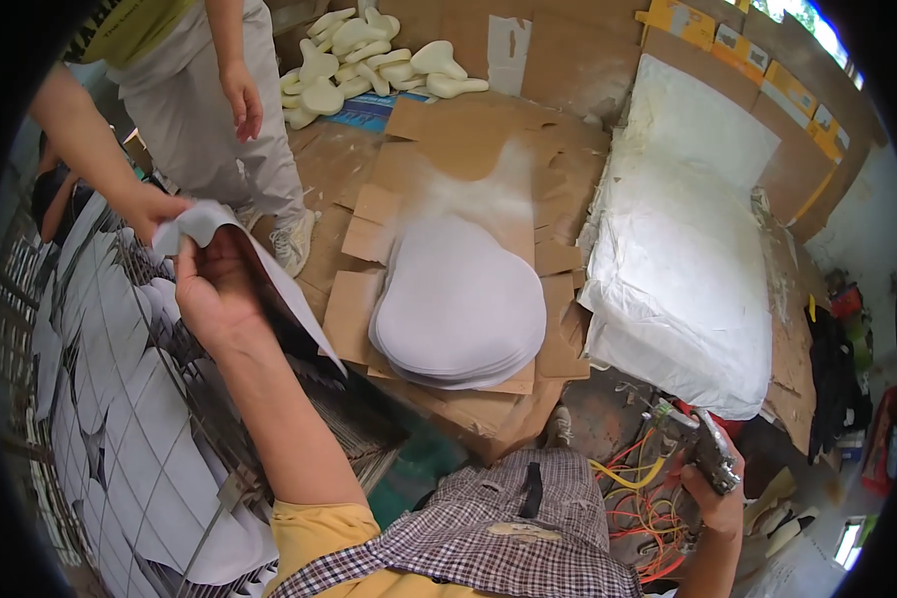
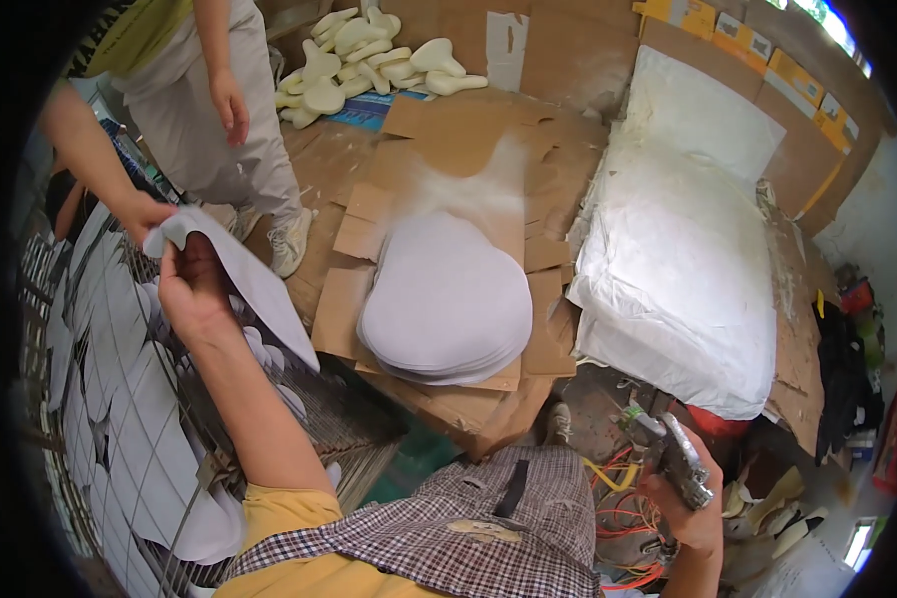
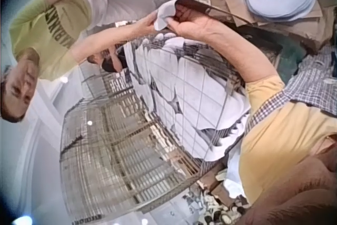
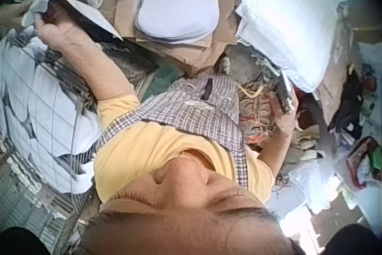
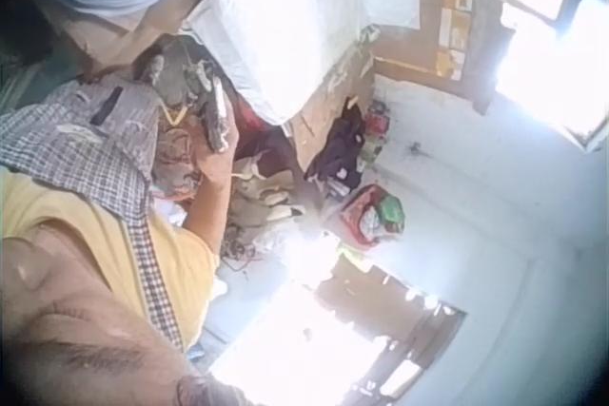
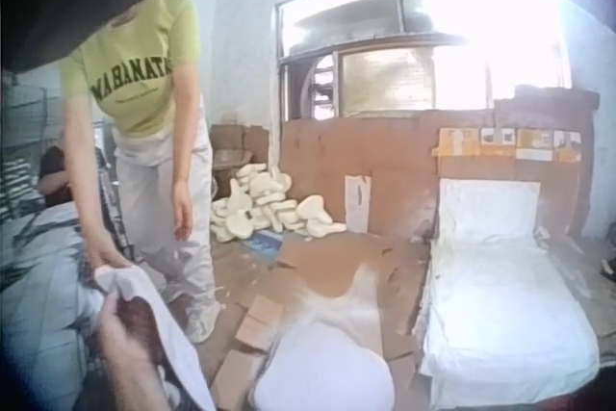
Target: Applying adhesive to foam components using a spray gun and organizing them in a manufacturing workshop.
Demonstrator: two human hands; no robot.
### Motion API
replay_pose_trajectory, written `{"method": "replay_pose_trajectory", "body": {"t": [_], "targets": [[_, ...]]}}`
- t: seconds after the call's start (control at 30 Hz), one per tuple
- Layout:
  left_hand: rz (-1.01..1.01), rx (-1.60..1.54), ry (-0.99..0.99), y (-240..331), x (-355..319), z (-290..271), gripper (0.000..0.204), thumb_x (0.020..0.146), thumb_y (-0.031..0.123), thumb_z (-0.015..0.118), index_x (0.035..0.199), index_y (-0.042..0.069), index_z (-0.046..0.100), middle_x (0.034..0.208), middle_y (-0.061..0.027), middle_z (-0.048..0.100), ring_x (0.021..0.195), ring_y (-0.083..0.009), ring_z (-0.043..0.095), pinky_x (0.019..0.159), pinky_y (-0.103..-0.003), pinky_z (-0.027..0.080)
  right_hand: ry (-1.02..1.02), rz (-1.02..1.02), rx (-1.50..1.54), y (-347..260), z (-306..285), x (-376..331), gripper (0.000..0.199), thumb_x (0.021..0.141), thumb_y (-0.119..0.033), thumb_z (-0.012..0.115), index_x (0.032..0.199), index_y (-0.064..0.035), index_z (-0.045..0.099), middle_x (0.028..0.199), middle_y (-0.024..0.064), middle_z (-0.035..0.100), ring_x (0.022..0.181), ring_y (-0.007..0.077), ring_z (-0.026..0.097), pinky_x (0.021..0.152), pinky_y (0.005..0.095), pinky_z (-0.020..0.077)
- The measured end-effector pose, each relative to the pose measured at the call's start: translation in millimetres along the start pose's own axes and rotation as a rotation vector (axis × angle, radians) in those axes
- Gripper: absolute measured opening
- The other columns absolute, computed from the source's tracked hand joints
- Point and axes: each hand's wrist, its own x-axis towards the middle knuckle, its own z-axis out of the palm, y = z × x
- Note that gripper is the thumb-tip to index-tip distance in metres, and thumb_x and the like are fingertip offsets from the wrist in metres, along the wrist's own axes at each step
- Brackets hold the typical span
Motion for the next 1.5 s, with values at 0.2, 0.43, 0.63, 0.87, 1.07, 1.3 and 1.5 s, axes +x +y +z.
{"method": "replay_pose_trajectory", "body": {"t": [0.2, 0.43, 0.63, 0.87, 1.07, 1.3, 1.5], "targets": [[0.301, 0.166, 0.077, 6, -18, 34, 0.022, 0.091, 0.010, 0.050, 0.107, -0.006, 0.051, 0.097, -0.0134, 0.059, 0.090, -0.0258, 0.059, 0.083, -0.037, 0.051, -0.301, 0.122, -0.016, -6, 1, 0, 0.059, 0.070, 0.007, 0.063, 0.126, 0.0023, 0.046, 0.084, 0.0076, 0.062, 0.073, 0.0126, 0.060, 0.065, 0.0256, 0.0476], [0.198, 0.337, 0.230, -18, -67, 4, 0.026, 0.090, 0.015, 0.052, 0.111, -0.001, 0.051, 0.094, -0.0110, 0.059, 0.087, -0.0261, 0.059, 0.081, -0.035, 0.050, -0.248, -0.041, 0.020, 4, 40, 40, 0.060, 0.072, 0.003, 0.065, 0.128, 0.0042, 0.043, 0.085, 0.0068, 0.061, 0.074, 0.0135, 0.059, 0.067, 0.0277, 0.0493], [-0.057, 0.474, 0.451, -43, -106, -67, 0.026, 0.088, 0.012, 0.049, 0.113, 0.003, 0.051, 0.092, -0.0078, 0.059, 0.081, -0.0214, 0.059, 0.076, -0.031, 0.049, -0.030, -0.059, -0.032, -7, 28, 45, 0.057, 0.077, -0.003, 0.065, 0.128, 0.0052, 0.042, 0.082, 0.0056, 0.059, 0.070, 0.0133, 0.058, 0.064, 0.0259, 0.0481], [-0.233, 0.631, 0.567, -70, -134, -142, 0.025, 0.086, 0.009, 0.051, 0.110, 0.004, 0.052, 0.089, -0.0065, 0.058, 0.077, -0.0182, 0.058, 0.071, -0.028, 0.049, 0.011, 0.000, -0.099, -4, 1, 17, 0.059, 0.075, -0.003, 0.065, 0.129, 0.0042, 0.042, 0.081, 0.0055, 0.059, 0.069, 0.0117, 0.056, 0.063, 0.0243, 0.0465], [-0.337, 0.857, 0.588, -100, -148, -183, 0.019, 0.083, 0.005, 0.055, 0.102, 0.003, 0.055, 0.082, -0.0047, 0.060, 0.068, -0.0119, 0.057, 0.059, -0.021, 0.046, -0.305, 0.136, 0.011, 3, 18, 22, 0.063, 0.071, 0.003, 0.065, 0.129, 0.0033, 0.041, 0.085, 0.0090, 0.062, 0.070, 0.0132, 0.058, 0.063, 0.0264, 0.0478], [-0.397, 1.151, 0.389, -137, -167, -228, 0.020, 0.077, 0.001, 0.058, 0.097, 0.001, 0.059, 0.080, -0.0025, 0.059, 0.065, -0.0092, 0.054, 0.057, -0.020, 0.042, -0.108, -0.040, 0.101, 6, 48, 63, 0.058, 0.078, -0.003, 0.064, 0.130, 0.0034, 0.040, 0.080, 0.0074, 0.060, 0.070, 0.0154, 0.060, 0.065, 0.0295, 0.0508], [-0.404, 1.562, 0.249, -150, -164, -238, 0.025, 0.075, 0.003, 0.057, 0.099, 0.002, 0.061, 0.080, -0.0046, 0.062, 0.069, -0.0161, 0.057, 0.063, -0.026, 0.046, -0.081, -0.037, 0.013, -4, 24, 61, 0.060, 0.077, -0.005, 0.067, 0.129, 0.0044, 0.040, 0.082, 0.0070, 0.060, 0.072, 0.0152, 0.060, 0.067, 0.0285, 0.0515]]}}
